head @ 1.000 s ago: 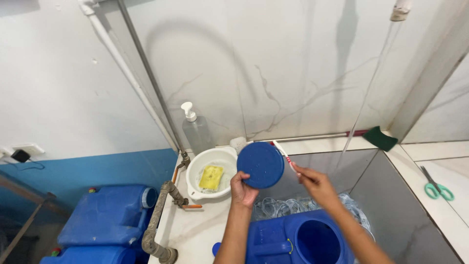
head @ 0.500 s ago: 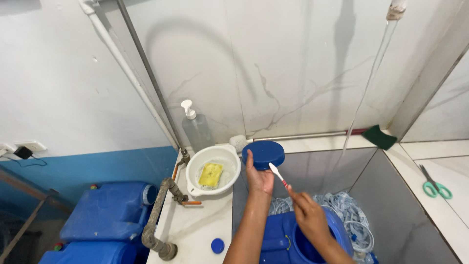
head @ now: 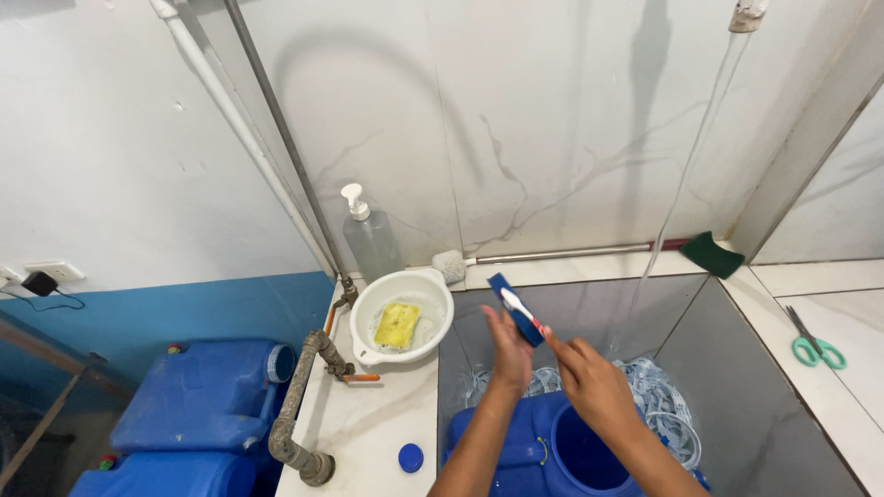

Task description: The person cleans a large blue plastic container by cutting off the plastic seal with scissors, scrubbing the lid and container with a toothbrush and sponge, and rinsing it under running water. The person then places the cleaned container on the floor next to other containers.

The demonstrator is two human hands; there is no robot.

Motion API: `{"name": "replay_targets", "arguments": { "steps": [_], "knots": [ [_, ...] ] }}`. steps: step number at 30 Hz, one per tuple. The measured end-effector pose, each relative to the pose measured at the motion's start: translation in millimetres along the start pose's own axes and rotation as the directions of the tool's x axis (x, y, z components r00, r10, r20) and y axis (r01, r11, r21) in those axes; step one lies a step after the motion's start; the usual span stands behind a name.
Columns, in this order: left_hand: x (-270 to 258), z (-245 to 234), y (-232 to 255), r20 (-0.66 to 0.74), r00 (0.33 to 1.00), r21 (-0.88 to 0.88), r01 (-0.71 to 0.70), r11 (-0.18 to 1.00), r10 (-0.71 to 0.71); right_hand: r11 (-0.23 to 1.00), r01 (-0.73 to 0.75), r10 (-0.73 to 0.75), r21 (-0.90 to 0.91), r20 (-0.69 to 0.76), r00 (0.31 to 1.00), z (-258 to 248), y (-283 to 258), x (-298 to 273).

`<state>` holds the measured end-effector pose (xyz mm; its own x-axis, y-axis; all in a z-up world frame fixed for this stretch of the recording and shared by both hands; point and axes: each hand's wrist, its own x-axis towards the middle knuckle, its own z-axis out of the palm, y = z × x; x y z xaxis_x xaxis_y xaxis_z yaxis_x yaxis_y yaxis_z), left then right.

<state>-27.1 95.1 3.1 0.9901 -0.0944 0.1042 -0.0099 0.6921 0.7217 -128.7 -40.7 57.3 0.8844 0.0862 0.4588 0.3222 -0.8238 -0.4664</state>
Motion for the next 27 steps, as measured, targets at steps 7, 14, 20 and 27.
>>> {"name": "replay_targets", "arguments": {
  "steps": [7,14,20,27],
  "knots": [
    [-13.2,11.0,34.0,-0.033,0.990,-0.243,0.123,0.962,-0.135,0.997,0.075,-0.075,-0.015,-0.005,0.997,12.4,1.8,-7.5],
    [-12.8,-36.3,120.9,-0.101,0.984,-0.351,0.100,0.931,-0.144,0.991,0.074,-0.046,-0.115,0.227,0.973,9.4,26.3,-11.3],
    [-32.4,-73.9,174.8,-0.083,0.995,-0.241,0.026,0.970,-0.047,0.906,0.398,-0.418,0.143,0.435,0.797,150.6,-32.0,9.4],
    [-93.5,-122.9,249.6,-0.261,0.960,0.053,-0.092,0.994,0.103,0.908,-0.156,-0.076,0.390,0.518,0.852,310.1,-83.9,92.0]
  ]
}}
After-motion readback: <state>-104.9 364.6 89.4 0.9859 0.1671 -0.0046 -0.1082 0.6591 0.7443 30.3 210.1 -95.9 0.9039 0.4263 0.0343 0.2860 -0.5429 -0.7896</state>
